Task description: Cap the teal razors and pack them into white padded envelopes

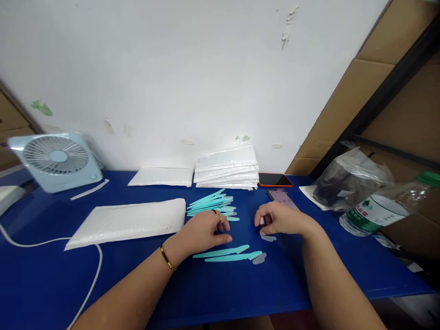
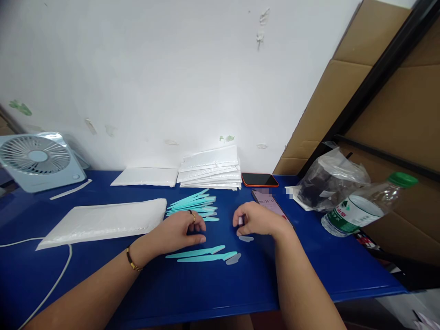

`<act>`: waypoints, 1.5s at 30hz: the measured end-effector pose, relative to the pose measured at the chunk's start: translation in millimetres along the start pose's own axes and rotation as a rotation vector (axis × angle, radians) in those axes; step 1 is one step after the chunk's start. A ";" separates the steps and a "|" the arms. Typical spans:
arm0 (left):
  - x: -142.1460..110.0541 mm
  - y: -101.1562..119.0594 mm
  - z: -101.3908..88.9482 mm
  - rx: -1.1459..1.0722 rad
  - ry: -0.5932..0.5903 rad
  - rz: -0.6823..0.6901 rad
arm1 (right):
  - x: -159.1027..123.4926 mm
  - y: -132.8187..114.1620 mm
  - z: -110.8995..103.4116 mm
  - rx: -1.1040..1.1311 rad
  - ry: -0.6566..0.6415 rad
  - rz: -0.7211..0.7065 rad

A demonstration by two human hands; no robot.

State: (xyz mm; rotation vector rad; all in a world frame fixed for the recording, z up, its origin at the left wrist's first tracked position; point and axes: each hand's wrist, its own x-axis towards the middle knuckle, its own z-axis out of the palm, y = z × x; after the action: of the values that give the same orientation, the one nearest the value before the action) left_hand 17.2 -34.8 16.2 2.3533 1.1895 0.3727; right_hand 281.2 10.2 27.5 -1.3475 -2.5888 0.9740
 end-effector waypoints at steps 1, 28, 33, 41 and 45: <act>-0.6 0.7 0.9 -0.031 -0.054 0.022 | -1.0 2.6 0.5 0.019 -0.064 0.037; 6.0 -10.8 4.8 0.098 0.025 -0.050 | 23.2 -25.4 25.7 -0.068 0.105 -0.170; 6.5 -10.4 3.5 0.183 0.115 -0.073 | 23.1 -30.2 24.6 -0.042 0.224 -0.153; -4.0 12.7 9.3 0.052 -0.101 0.100 | -6.5 -27.3 4.3 0.036 -0.187 -0.125; -2.2 3.6 7.4 0.147 -0.035 -0.009 | 1.8 -23.7 18.2 0.065 -0.212 -0.024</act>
State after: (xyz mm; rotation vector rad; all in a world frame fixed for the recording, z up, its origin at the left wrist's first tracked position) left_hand 21.6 -40.6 11.7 2.4678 1.2486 0.2468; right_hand 257.1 -7.5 25.9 -1.2578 -2.6870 1.2495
